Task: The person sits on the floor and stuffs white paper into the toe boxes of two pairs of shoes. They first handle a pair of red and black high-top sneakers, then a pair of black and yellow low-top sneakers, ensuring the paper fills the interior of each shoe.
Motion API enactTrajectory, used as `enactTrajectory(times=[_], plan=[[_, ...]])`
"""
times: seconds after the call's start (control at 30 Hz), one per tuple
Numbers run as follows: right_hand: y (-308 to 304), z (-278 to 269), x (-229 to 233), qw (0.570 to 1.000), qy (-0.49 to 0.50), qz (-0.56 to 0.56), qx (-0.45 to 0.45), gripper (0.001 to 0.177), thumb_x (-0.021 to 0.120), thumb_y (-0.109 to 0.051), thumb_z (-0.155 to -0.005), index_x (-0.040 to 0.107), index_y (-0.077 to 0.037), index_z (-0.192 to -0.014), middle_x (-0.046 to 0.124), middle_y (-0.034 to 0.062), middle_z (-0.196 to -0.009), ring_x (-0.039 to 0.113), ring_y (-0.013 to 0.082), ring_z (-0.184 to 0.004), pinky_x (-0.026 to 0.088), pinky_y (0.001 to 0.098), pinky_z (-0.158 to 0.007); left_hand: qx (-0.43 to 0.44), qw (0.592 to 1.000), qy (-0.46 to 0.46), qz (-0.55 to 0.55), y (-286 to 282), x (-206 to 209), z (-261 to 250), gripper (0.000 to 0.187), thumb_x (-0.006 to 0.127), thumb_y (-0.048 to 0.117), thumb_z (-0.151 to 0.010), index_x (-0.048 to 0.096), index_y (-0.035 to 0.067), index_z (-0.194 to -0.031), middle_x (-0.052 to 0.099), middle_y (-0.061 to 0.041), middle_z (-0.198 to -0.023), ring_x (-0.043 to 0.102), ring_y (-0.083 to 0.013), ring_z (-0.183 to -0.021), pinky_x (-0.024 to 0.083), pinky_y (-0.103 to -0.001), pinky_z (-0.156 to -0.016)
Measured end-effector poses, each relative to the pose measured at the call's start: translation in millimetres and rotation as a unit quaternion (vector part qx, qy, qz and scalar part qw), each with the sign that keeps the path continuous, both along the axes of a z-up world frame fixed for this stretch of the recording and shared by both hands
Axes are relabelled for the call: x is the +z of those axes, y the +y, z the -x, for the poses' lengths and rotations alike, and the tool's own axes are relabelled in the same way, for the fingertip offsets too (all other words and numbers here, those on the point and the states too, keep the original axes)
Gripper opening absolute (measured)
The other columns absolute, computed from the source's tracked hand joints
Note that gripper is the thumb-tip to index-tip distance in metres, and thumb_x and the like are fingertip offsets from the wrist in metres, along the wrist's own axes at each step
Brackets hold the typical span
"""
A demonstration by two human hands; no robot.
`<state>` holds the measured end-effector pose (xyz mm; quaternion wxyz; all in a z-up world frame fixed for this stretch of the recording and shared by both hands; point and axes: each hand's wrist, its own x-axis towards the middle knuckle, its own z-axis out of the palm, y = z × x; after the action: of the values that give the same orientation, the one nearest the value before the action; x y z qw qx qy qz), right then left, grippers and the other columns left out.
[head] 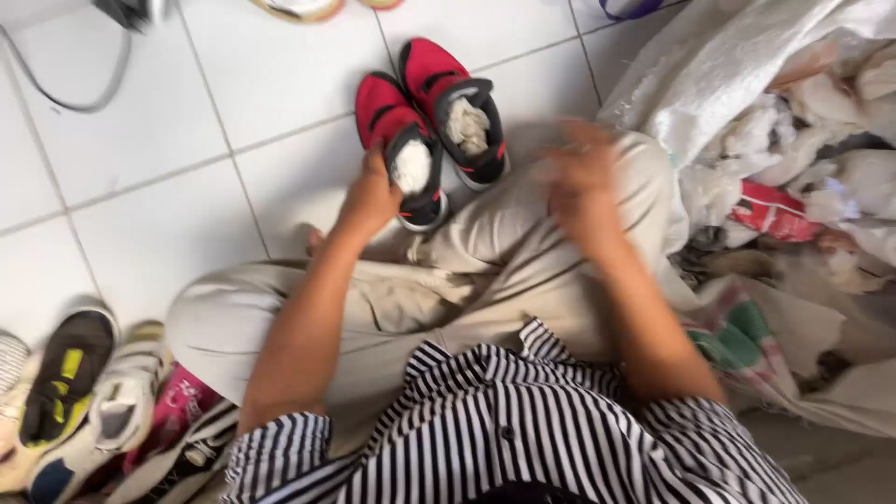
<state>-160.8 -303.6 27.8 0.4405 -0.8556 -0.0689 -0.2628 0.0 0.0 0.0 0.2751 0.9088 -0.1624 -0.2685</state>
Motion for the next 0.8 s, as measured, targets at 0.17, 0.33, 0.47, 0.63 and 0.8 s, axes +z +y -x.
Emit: enactTrajectory(times=[0.17, 0.33, 0.47, 0.63, 0.8], plan=[[-164.1, 104.4, -30.9, 0.895, 0.001, 0.271, -0.354, 0.047, 0.071, 0.024, -0.076, 0.077, 0.002, -0.117, 0.067, 0.0218, -0.120, 0.058, 0.0391, -0.115, 0.054, 0.0459, -0.078, 0.002, 0.998, -0.057, 0.022, -0.6, -26.2, 9.1, 0.079, 0.055, 0.014, -0.090, 0.017, 0.003, -0.159, 0.032, -0.026, -0.158, 0.058, -0.0602, -0.104, 0.048, -0.063, -0.076], [-241.0, 122.7, -77.6, 0.851, 0.048, 0.326, -0.408, 0.033, 0.074, 0.001, -0.093, 0.077, 0.006, -0.125, 0.068, 0.0266, -0.111, 0.059, 0.0453, -0.106, 0.049, 0.0501, -0.096, 0.014, 0.996, -0.079, 0.041, 2.1, -30.9, 5.0, 0.086, 0.054, 0.011, -0.086, 0.012, 0.007, -0.161, 0.028, -0.027, -0.161, 0.057, -0.0608, -0.109, 0.048, -0.064, -0.078], [-219.3, 86.9, -35.8, 0.832, 0.234, 0.199, -0.461, 0.054, 0.079, -0.024, -0.102, 0.063, 0.009, -0.142, 0.058, 0.0349, -0.126, 0.062, 0.0541, -0.095, 0.051, 0.0668, -0.069, 0.019, 0.997, -0.052, 0.044, 0.4, -25.4, 13.1, 0.079, 0.054, 0.015, -0.089, 0.018, 0.007, -0.160, 0.032, -0.021, -0.160, 0.059, -0.0573, -0.107, 0.049, -0.061, -0.076], [-178.6, 34.5, 34.9, 0.787, 0.457, 0.088, -0.404, 0.061, 0.061, -0.049, -0.091, 0.058, -0.010, -0.136, 0.058, 0.0185, -0.142, 0.055, 0.0398, -0.128, 0.047, 0.0546, -0.096, 0.022, 0.993, -0.098, 0.068, -3.0, -65.4, -4.2, 0.084, 0.059, 0.013, -0.085, 0.020, 0.006, -0.159, 0.032, -0.025, -0.160, 0.056, -0.0537, -0.118, 0.048, -0.059, -0.093], [-194.0, 56.5, 14.0, 0.773, 0.455, 0.020, -0.442, 0.053, 0.061, -0.035, -0.096, 0.063, -0.010, -0.143, 0.067, 0.0162, -0.133, 0.064, 0.0408, -0.113, 0.051, 0.0537, -0.085, 0.022, 0.997, -0.062, 0.029, 0.1, -43.7, 7.5, 0.084, 0.058, 0.013, -0.085, 0.020, 0.007, -0.159, 0.035, -0.026, -0.155, 0.061, -0.0601, -0.100, 0.048, -0.065, -0.079]])
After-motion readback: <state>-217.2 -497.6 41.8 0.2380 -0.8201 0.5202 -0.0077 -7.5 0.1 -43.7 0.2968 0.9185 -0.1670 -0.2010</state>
